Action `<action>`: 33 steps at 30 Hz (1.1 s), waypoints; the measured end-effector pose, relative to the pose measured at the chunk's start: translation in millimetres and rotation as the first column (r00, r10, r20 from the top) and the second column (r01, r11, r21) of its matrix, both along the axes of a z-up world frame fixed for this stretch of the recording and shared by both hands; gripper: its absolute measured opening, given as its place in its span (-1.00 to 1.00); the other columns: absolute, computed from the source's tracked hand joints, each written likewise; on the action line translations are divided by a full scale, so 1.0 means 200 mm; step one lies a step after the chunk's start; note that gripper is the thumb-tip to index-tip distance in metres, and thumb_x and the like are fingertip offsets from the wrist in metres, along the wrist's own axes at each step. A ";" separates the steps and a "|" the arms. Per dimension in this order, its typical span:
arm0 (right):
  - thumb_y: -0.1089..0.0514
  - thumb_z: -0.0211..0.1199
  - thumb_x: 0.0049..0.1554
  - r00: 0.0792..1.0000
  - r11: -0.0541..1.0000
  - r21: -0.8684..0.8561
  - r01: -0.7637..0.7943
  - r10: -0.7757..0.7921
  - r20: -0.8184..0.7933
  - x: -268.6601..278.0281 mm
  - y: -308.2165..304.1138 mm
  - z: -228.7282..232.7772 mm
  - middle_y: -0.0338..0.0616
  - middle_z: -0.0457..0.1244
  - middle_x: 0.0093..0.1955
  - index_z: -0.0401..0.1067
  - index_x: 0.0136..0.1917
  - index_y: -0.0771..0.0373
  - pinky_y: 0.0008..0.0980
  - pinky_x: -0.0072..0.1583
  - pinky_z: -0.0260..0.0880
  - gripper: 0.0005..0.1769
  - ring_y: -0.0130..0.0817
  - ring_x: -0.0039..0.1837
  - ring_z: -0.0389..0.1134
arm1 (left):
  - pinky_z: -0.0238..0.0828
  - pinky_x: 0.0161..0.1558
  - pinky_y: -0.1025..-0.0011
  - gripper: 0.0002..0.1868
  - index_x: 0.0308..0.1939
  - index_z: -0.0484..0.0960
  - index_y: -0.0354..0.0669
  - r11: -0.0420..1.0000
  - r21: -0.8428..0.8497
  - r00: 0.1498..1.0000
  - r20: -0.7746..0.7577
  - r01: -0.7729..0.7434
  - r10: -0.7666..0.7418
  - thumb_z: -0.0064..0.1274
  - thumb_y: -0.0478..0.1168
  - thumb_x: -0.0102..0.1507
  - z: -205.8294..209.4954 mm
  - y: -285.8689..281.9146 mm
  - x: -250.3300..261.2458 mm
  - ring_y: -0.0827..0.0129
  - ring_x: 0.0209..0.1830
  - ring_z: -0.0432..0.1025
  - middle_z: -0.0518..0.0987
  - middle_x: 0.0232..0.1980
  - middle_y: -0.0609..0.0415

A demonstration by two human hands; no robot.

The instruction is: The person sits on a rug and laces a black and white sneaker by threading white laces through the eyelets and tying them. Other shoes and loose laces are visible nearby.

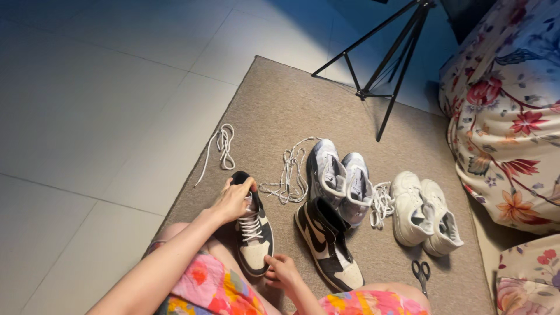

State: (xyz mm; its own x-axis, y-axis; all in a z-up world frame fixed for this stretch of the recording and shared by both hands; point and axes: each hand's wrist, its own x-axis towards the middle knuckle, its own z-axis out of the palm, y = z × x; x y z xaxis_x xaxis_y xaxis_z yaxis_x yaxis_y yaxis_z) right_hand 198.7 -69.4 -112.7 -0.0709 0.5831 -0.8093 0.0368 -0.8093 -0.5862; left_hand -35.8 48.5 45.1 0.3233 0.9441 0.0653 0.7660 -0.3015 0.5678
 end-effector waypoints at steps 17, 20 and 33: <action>0.07 0.32 0.18 0.994 0.991 0.083 -0.103 0.106 -0.028 0.20 0.13 -0.04 -0.14 0.36 -0.02 0.33 0.39 0.23 -0.42 -0.16 0.43 -0.45 -0.45 -0.16 0.37 | 0.40 -0.07 0.05 -0.67 -0.07 0.47 -0.12 0.987 -0.017 0.987 -0.033 0.159 -0.159 0.00 -0.48 0.10 0.18 0.91 0.06 -0.12 0.00 0.48 0.61 -0.10 -0.15; 0.16 0.36 0.19 0.996 0.995 0.083 -0.048 0.054 -0.077 0.31 0.10 -0.20 -0.07 0.37 -0.12 0.36 0.33 0.34 -0.46 -0.16 0.38 -0.51 -0.43 -0.19 0.36 | 0.37 0.00 0.06 -0.68 -0.11 0.46 -0.12 0.995 -0.051 0.975 -0.199 0.090 -0.098 0.12 -0.43 0.08 0.12 1.11 0.12 -0.06 0.03 0.49 0.61 -0.12 -0.13; 0.18 0.32 0.17 0.975 0.988 -0.042 -0.148 0.153 0.162 0.30 0.12 -0.14 0.00 0.32 -0.19 0.41 0.26 0.35 -0.38 -0.19 0.34 -0.58 -0.37 -0.25 0.33 | 0.24 0.47 0.13 -0.63 0.13 0.66 -0.02 0.880 -0.302 0.900 -0.355 -0.367 0.253 0.12 -0.32 0.23 -0.61 0.94 -0.22 0.15 0.39 0.37 0.52 0.33 -0.02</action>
State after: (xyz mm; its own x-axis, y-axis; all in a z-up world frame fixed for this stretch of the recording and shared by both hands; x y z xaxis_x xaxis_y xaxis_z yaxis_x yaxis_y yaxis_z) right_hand 258.8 -45.8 -140.0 -0.0204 0.5516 -0.8339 0.2538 -0.8039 -0.5380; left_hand -79.9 235.9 -77.4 -0.0398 0.9386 -0.3427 0.9339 0.1569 0.3213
